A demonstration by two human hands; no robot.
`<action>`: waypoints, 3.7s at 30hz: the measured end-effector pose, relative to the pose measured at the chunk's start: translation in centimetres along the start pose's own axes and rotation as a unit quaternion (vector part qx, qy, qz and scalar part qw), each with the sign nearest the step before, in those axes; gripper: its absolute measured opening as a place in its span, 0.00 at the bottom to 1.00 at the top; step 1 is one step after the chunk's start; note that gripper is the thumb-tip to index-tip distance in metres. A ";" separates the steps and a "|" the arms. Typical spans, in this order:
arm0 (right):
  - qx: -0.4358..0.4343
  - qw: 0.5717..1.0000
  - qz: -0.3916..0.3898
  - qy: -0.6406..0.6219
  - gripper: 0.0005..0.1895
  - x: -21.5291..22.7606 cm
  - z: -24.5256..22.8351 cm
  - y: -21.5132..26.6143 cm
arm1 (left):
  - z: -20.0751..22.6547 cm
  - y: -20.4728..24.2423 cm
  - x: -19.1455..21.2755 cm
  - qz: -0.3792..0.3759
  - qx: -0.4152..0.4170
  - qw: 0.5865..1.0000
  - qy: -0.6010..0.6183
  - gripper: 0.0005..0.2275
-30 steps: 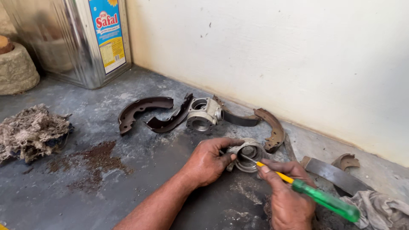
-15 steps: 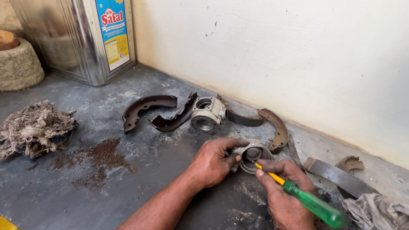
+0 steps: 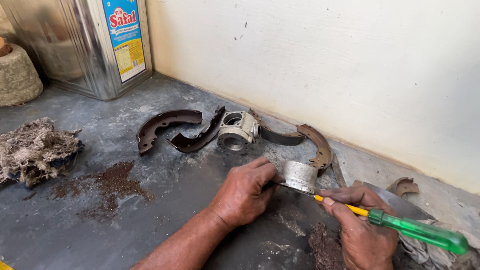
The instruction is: The person cleans a small circular metal brake component by hand with a piece of steel wool and then scrapes around the inner edge with the tip of a screwdriver.
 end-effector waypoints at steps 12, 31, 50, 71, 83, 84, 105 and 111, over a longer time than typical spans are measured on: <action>0.040 0.999 -0.024 0.027 0.04 0.1 -0.9 -0.4 | -0.6 0.0 -0.2 -0.006 0.038 0.998 0.054 0.04; 0.051 0.989 0.002 0.139 0.03 -0.9 -1.3 -0.1 | -5.9 -1.5 -2.2 -0.103 0.353 0.866 0.339 0.23; 0.130 0.966 0.006 0.224 0.04 -2.2 -0.1 -0.2 | -3.5 -1.3 -0.7 -0.139 0.299 0.940 0.090 0.29; 0.079 0.917 -0.014 0.391 0.08 -2.0 0.5 -1.1 | -2.5 -1.1 -0.5 -0.078 0.234 0.963 0.107 0.17; 0.090 0.895 0.022 0.435 0.07 -3.5 -1.2 -0.5 | -2.1 -0.9 -0.4 -0.080 0.204 0.966 0.136 0.17; 0.066 0.894 0.015 0.443 0.06 -3.6 -0.9 -0.6 | -2.0 -0.9 -0.3 -0.073 0.192 0.969 0.136 0.17; 0.028 0.972 0.105 0.206 0.09 -3.6 0.5 0.4 | -2.4 -0.7 -0.6 -0.100 0.229 0.958 0.141 0.16; -0.019 0.958 0.094 0.271 0.10 -4.2 -1.4 0.6 | -2.2 -0.6 -0.7 -0.107 0.217 0.961 0.132 0.16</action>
Point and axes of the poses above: each hand's wrist, its own y-axis away from the middle knuckle, its own x-axis out of the back of the hand, z = x × y, the point moved 6 cm from there along -y, towards the middle knuckle, and after that the axes turned 5 degrees about x, right-handed, at the moved point
